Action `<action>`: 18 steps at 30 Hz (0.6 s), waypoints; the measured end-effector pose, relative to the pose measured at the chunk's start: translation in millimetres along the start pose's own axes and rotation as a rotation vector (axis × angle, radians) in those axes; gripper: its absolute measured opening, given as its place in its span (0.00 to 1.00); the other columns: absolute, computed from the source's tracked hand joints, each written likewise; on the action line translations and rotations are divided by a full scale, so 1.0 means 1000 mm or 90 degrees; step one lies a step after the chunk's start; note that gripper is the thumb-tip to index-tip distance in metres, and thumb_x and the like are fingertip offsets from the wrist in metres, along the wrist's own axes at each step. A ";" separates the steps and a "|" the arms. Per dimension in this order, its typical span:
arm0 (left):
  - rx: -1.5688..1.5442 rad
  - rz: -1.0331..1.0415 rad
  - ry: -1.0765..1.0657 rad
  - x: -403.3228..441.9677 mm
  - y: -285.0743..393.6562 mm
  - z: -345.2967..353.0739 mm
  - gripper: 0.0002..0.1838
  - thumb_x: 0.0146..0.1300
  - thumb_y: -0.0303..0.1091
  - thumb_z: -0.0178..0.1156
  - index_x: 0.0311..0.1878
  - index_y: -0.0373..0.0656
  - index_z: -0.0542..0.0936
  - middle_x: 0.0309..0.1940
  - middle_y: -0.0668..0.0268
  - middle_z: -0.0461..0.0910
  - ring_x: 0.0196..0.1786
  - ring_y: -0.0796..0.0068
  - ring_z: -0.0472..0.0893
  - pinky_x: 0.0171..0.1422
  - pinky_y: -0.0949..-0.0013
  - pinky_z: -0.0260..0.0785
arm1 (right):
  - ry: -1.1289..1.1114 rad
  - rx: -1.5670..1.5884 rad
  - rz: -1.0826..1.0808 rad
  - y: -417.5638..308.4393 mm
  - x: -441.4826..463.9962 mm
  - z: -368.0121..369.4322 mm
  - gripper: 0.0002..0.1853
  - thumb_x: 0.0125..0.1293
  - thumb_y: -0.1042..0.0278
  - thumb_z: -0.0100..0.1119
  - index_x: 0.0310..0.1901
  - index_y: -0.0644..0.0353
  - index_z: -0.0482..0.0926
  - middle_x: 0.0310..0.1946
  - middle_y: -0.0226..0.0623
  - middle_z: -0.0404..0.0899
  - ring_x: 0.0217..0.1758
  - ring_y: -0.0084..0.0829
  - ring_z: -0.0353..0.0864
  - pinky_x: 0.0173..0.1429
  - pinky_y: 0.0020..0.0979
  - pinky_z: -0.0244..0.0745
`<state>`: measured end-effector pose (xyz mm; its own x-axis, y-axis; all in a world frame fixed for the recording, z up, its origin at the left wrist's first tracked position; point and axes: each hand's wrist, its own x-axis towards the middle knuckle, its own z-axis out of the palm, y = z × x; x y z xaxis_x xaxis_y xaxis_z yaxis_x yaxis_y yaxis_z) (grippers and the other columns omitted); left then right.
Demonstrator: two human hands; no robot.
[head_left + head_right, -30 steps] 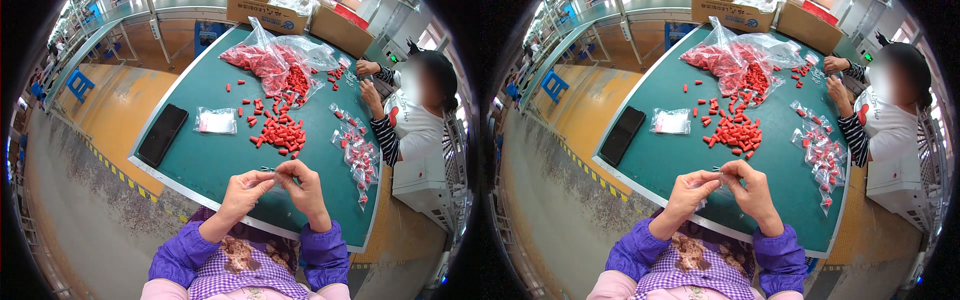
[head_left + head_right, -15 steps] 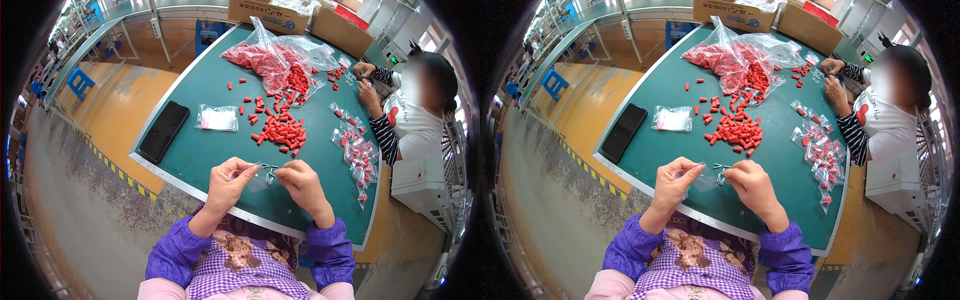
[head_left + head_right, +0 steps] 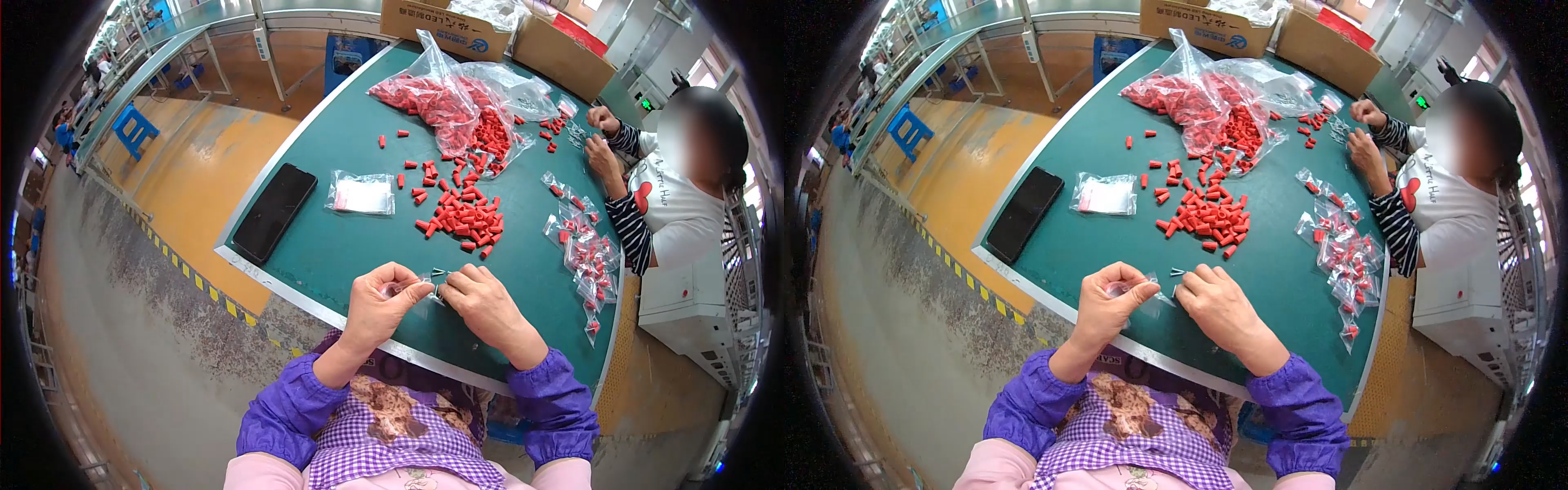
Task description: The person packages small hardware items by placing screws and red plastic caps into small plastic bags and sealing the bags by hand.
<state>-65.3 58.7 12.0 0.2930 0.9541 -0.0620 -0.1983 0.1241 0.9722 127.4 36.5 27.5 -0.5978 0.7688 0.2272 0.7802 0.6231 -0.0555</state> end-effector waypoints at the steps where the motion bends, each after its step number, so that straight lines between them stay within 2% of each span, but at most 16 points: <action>1: 0.000 0.000 0.001 0.000 0.001 0.000 0.05 0.57 0.24 0.67 0.32 0.37 0.80 0.27 0.74 0.77 0.28 0.91 0.69 0.31 0.84 0.60 | 0.000 0.000 -0.001 0.000 0.001 0.001 0.06 0.51 0.71 0.55 0.31 0.60 0.77 0.31 0.32 0.72 0.40 0.30 0.72 0.45 0.30 0.68; 3: -0.073 -0.083 -0.014 -0.002 0.001 0.001 0.04 0.58 0.24 0.66 0.36 0.37 0.81 0.30 0.73 0.79 0.30 0.90 0.70 0.33 0.84 0.61 | -0.006 -0.028 0.003 -0.002 0.003 0.003 0.04 0.50 0.72 0.55 0.29 0.59 0.76 0.30 0.33 0.72 0.39 0.31 0.72 0.45 0.30 0.69; 6: -0.142 -0.125 -0.026 -0.005 0.006 0.000 0.06 0.59 0.23 0.65 0.40 0.36 0.82 0.32 0.72 0.80 0.32 0.89 0.71 0.35 0.84 0.62 | -0.042 -0.074 0.032 -0.006 0.008 0.003 0.03 0.49 0.73 0.55 0.28 0.60 0.75 0.29 0.34 0.72 0.39 0.32 0.73 0.44 0.30 0.70; 10: -0.124 -0.091 -0.021 -0.005 -0.005 -0.006 0.05 0.58 0.23 0.65 0.38 0.36 0.82 0.31 0.72 0.79 0.33 0.88 0.72 0.35 0.83 0.62 | -0.053 -0.071 0.065 -0.007 0.012 0.005 0.02 0.49 0.74 0.55 0.27 0.59 0.74 0.29 0.36 0.73 0.38 0.33 0.74 0.42 0.30 0.71; 12: -0.027 0.021 -0.003 -0.005 -0.010 -0.009 0.07 0.54 0.27 0.70 0.32 0.36 0.81 0.30 0.71 0.78 0.34 0.86 0.73 0.37 0.80 0.66 | -0.048 -0.075 0.121 -0.009 0.012 0.009 0.02 0.49 0.75 0.55 0.27 0.60 0.74 0.28 0.36 0.73 0.37 0.33 0.74 0.41 0.31 0.72; 13: -0.027 0.022 -0.002 -0.005 -0.010 -0.008 0.07 0.54 0.27 0.70 0.32 0.36 0.81 0.30 0.71 0.78 0.34 0.86 0.73 0.37 0.80 0.66 | -0.048 -0.075 0.120 -0.009 0.012 0.011 0.02 0.49 0.75 0.55 0.27 0.60 0.74 0.28 0.36 0.73 0.37 0.33 0.74 0.41 0.31 0.72; 15: 0.155 0.134 0.071 -0.005 -0.008 -0.005 0.12 0.48 0.30 0.74 0.26 0.38 0.79 0.25 0.71 0.74 0.29 0.84 0.70 0.32 0.77 0.63 | -0.010 -0.025 0.174 -0.009 0.010 0.015 0.01 0.50 0.75 0.56 0.27 0.60 0.75 0.27 0.37 0.73 0.36 0.34 0.75 0.40 0.33 0.72; 16: 0.155 0.135 0.073 -0.005 -0.007 -0.004 0.12 0.48 0.30 0.74 0.26 0.38 0.79 0.25 0.71 0.74 0.29 0.84 0.70 0.32 0.77 0.63 | -0.009 -0.025 0.172 -0.008 0.009 0.015 0.01 0.50 0.75 0.56 0.27 0.60 0.75 0.27 0.37 0.73 0.36 0.34 0.75 0.40 0.33 0.72; 18: 0.331 0.302 0.089 -0.005 -0.005 -0.004 0.13 0.44 0.30 0.76 0.27 0.40 0.79 0.27 0.70 0.74 0.26 0.83 0.68 0.29 0.78 0.60 | 0.136 0.173 0.241 -0.003 0.008 0.013 0.03 0.53 0.76 0.60 0.29 0.62 0.76 0.27 0.37 0.75 0.34 0.34 0.78 0.38 0.33 0.73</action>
<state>-69.1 54.4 6.4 0.1557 0.9036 0.3992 0.2071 -0.4250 0.8812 118.1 42.3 17.3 -0.2094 0.9189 0.3344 0.8420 0.3434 -0.4162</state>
